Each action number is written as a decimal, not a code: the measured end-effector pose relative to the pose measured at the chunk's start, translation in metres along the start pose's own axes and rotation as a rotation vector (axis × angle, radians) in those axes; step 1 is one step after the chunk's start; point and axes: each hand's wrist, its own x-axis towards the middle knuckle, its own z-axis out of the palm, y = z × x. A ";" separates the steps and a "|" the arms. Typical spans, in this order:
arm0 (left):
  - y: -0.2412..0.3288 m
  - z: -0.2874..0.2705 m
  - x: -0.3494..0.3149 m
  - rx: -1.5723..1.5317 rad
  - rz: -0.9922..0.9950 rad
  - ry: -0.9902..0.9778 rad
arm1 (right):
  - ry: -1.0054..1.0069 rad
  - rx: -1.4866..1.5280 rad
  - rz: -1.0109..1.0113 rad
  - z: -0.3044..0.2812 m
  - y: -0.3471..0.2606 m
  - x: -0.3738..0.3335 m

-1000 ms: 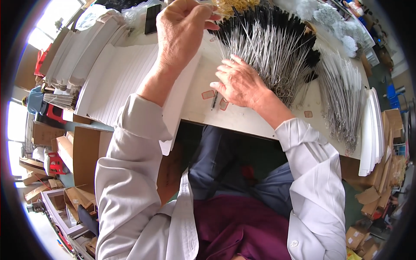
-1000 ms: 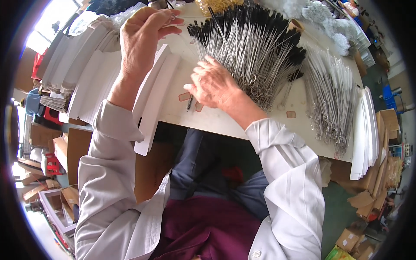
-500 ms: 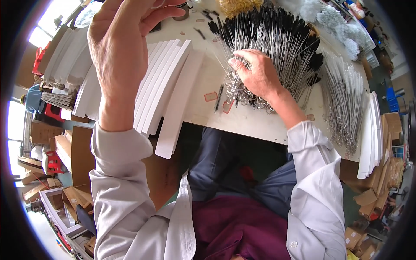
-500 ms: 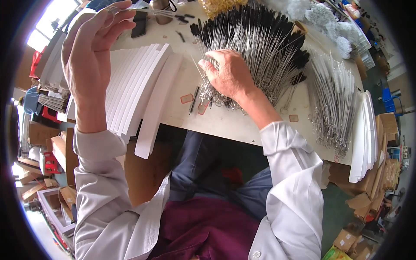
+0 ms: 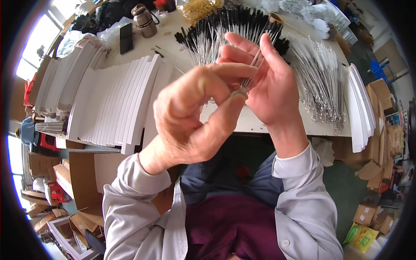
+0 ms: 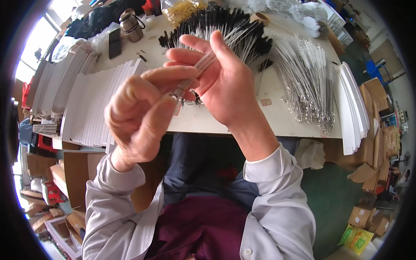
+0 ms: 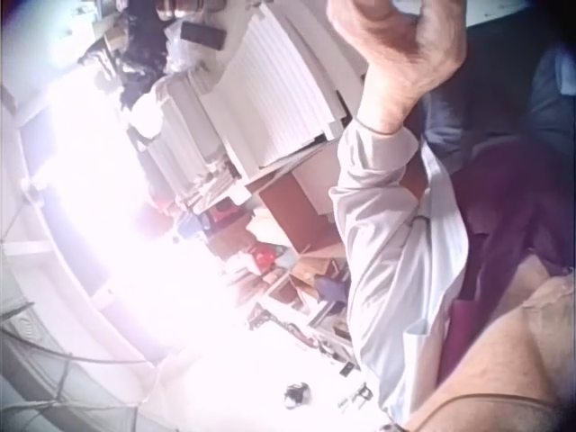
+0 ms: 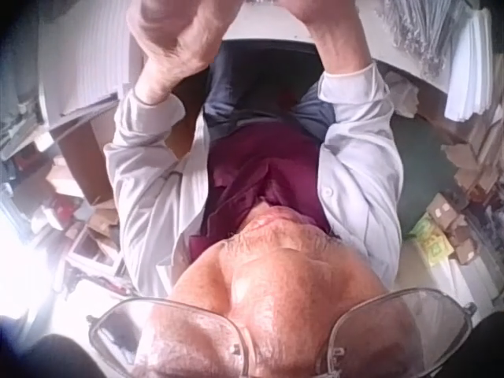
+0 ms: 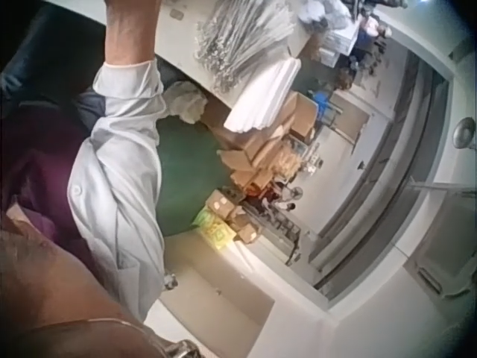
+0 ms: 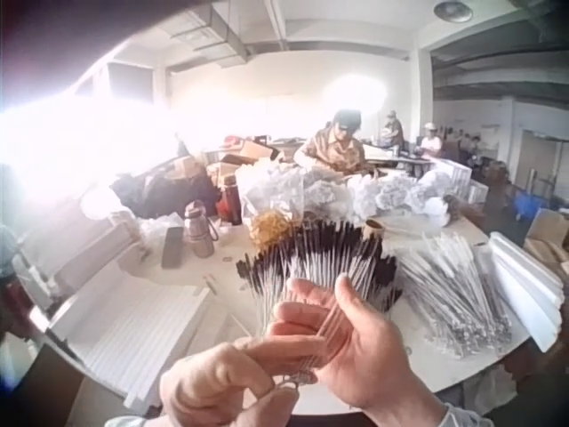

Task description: Packaging bunches of long-handled industrial brushes into small cardboard tubes/boxes.

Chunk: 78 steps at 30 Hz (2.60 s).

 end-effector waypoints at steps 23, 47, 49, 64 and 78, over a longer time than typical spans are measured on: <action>-0.069 0.136 -0.099 -0.554 -1.140 -0.144 | 0.739 -0.250 -0.459 -0.092 -0.011 -0.103; -0.168 0.175 0.028 1.087 -0.030 -0.590 | 0.994 -0.614 -0.561 -0.169 -0.021 -0.152; -0.173 0.179 0.032 1.353 -0.086 -0.711 | 1.001 -0.587 -0.559 -0.166 -0.021 -0.153; -0.170 0.168 0.039 1.084 -0.166 -0.528 | 0.955 -0.568 -0.545 -0.170 -0.021 -0.156; -0.109 0.142 0.144 0.513 -0.162 -0.213 | 0.986 -0.509 -0.538 -0.165 -0.021 -0.153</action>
